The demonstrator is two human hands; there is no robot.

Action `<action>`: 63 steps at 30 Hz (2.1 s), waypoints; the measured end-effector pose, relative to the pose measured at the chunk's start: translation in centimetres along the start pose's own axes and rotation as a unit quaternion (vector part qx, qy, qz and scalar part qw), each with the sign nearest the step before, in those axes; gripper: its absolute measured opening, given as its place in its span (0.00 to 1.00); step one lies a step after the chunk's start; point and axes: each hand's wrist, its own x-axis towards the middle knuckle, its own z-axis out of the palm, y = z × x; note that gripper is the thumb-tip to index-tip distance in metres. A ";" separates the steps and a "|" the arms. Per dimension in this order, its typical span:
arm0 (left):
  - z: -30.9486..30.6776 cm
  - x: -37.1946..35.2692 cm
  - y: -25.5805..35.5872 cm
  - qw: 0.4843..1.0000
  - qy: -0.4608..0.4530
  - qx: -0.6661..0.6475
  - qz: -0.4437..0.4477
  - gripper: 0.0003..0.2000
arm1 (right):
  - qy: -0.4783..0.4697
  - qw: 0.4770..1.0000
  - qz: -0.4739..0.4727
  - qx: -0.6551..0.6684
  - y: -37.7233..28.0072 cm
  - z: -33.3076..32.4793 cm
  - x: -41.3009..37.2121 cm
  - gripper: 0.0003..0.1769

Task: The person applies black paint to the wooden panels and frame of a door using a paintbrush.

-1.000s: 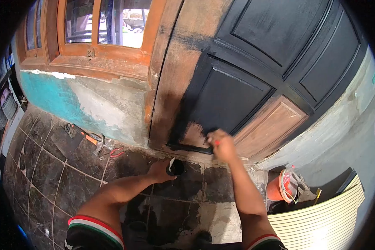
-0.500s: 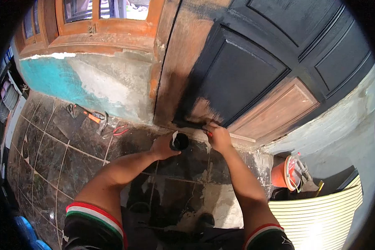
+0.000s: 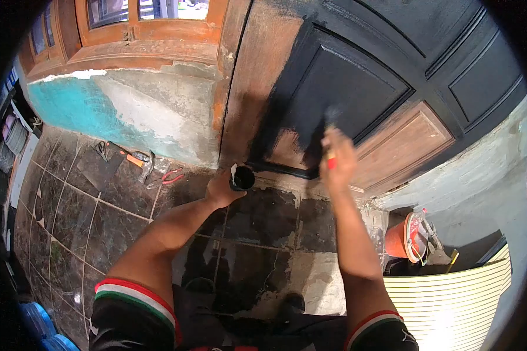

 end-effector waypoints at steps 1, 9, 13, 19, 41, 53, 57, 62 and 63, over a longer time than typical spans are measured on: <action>-0.4 0.1 -0.1 1.000 0.001 -0.016 0.005 0.52 | -0.058 0.997 0.027 0.033 0.2 2.1 -3.4 0.30; -2.5 0.0 -0.1 1.000 -0.012 0.001 -0.016 0.55 | -0.321 0.943 0.056 0.072 -3.2 4.5 -1.4 0.09; -2.5 -0.1 0.2 0.999 -0.022 0.030 -0.032 0.55 | -0.154 0.984 0.043 0.083 -5.2 0.2 9.8 0.05; -1.6 0.0 0.2 0.999 -0.018 0.029 -0.012 0.55 | 0.100 0.993 -0.056 -0.013 -5.7 1.4 7.8 0.14; -1.1 -0.3 -0.8 0.999 -0.030 0.026 0.007 0.55 | -0.054 0.992 0.002 0.112 -5.2 5.9 0.0 0.06; -2.6 -0.5 0.3 0.998 -0.060 0.001 -0.023 0.56 | 0.175 0.980 0.020 0.089 -7.5 0.8 9.5 0.04; -2.0 -0.8 -0.1 0.999 -0.046 0.008 -0.010 0.56 | -0.049 0.992 0.044 0.110 -5.6 5.1 0.9 0.06; -2.7 -0.5 0.5 0.999 -0.030 0.007 -0.011 0.54 | -0.236 0.956 0.121 0.124 -6.6 5.7 0.0 0.07; -2.7 -0.6 0.6 1.000 -0.027 0.007 -0.009 0.54 | -0.209 0.963 0.113 0.126 -6.7 4.8 2.3 0.07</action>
